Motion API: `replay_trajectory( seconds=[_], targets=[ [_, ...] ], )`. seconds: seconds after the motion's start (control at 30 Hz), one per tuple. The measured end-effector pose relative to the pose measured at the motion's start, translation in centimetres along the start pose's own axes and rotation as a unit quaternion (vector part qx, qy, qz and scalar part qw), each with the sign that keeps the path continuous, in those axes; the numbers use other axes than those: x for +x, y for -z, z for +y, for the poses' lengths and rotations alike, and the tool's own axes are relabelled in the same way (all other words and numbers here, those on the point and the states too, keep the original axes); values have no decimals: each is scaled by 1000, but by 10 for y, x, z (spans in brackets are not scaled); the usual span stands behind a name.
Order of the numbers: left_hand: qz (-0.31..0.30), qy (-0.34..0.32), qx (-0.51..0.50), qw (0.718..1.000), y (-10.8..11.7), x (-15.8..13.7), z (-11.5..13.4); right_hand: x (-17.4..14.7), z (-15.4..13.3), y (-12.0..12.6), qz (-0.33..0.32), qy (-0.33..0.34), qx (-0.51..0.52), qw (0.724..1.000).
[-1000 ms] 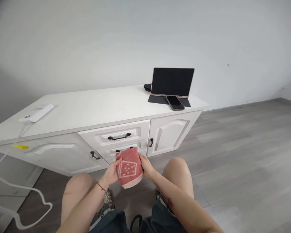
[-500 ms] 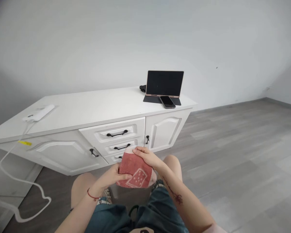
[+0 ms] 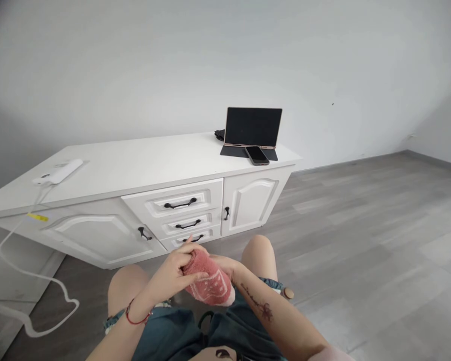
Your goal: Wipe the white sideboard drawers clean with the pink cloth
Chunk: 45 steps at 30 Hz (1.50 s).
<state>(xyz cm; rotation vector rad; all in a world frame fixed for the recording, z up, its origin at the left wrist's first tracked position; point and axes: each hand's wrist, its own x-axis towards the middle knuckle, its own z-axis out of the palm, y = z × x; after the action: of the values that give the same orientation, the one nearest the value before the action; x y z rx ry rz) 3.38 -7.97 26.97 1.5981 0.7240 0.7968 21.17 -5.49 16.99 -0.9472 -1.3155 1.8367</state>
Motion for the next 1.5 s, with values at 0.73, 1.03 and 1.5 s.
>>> replay_trajectory(
  seconds=[0.73,1.03,1.5],
  targets=[
    [200,93,-112,969,17,-4,-28,-59,-35,-17,20,24,-59,998],
    [250,97,-153,951,3,-29,-47,-61,-21,-6,-6,-38,-120,992],
    [133,168,-14,977,-7,-32,-38,-53,59,-41,-215,-246,290,900]
  ],
)
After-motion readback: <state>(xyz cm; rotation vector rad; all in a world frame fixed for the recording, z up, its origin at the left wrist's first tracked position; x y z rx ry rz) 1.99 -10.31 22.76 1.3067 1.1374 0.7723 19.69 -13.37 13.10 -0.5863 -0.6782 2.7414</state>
